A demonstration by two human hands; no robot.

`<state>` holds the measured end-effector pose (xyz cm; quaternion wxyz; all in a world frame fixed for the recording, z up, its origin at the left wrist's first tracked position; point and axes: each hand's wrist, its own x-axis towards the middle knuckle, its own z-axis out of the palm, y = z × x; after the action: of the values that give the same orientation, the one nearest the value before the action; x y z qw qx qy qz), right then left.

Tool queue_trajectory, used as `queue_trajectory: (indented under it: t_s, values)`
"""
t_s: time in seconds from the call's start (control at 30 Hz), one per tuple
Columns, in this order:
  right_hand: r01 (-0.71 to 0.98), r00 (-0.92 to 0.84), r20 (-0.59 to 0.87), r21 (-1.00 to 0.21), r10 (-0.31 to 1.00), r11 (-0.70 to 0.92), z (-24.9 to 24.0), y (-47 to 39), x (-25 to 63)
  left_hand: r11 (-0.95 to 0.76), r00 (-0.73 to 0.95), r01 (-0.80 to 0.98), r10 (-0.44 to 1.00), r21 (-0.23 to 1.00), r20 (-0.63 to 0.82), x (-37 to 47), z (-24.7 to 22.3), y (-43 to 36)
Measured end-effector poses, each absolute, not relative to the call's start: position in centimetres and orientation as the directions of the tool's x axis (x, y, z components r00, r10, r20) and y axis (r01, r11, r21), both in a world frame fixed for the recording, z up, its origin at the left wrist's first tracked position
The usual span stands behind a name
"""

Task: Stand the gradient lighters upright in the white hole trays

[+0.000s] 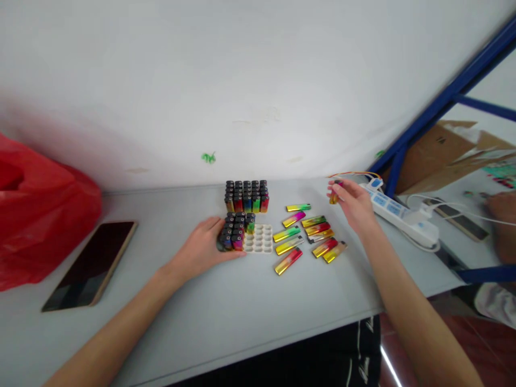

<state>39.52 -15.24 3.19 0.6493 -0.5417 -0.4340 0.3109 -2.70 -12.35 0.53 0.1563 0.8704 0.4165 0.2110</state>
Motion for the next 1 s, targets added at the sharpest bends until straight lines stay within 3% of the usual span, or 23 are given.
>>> queue_trajectory:
  t_s: [0.1, 0.2, 0.3, 0.37, 0.47, 0.53, 1.0]
  values:
    - [-0.187, 0.311, 0.167, -0.954, 0.936, 0.232, 6.2, -14.4, 35.3, -0.609, 0.567, 0.656, 0.788, 0.447, 0.241, -2.7, 0.7, -12.4]
    - [-0.225, 0.097, 0.112, -0.965, 0.989, 0.131, 8.0, -14.5, 30.6, -0.613, 0.564, 0.652, 0.785, 0.446, 0.255, -2.6, 0.8, -12.6]
    - [-0.062, -0.005, 0.062, -0.996, 0.998, 0.062, 7.2, -15.2, 26.3, -0.623, 0.568, 0.641, 0.778, 0.448, 0.268, -2.6, 0.8, -12.7]
    - [0.158, 0.0, 0.098, -0.983, 0.995, 0.096, 5.9, -15.9, 24.1, -0.628, 0.575, 0.635, 0.773, 0.45, 0.268, -2.6, 0.9, -12.8]
    - [0.443, 0.02, 0.178, -0.883, 0.984, 0.151, 4.7, -16.8, 22.2, -0.635, 0.578, 0.638, 0.769, 0.436, 0.273, -2.5, 0.9, -12.8]
    - [0.537, 0.01, 0.209, -0.826, 0.978, 0.171, 4.6, -17.3, 21.7, -0.638, 0.578, 0.645, 0.767, 0.421, 0.277, -2.5, 0.8, -12.8]
    - [0.606, 0.012, 0.263, -0.769, 0.965, 0.203, 4.7, -18.0, 22.1, -0.64, 0.58, 0.635, 0.765, 0.432, 0.28, -2.5, 1.1, -12.9]
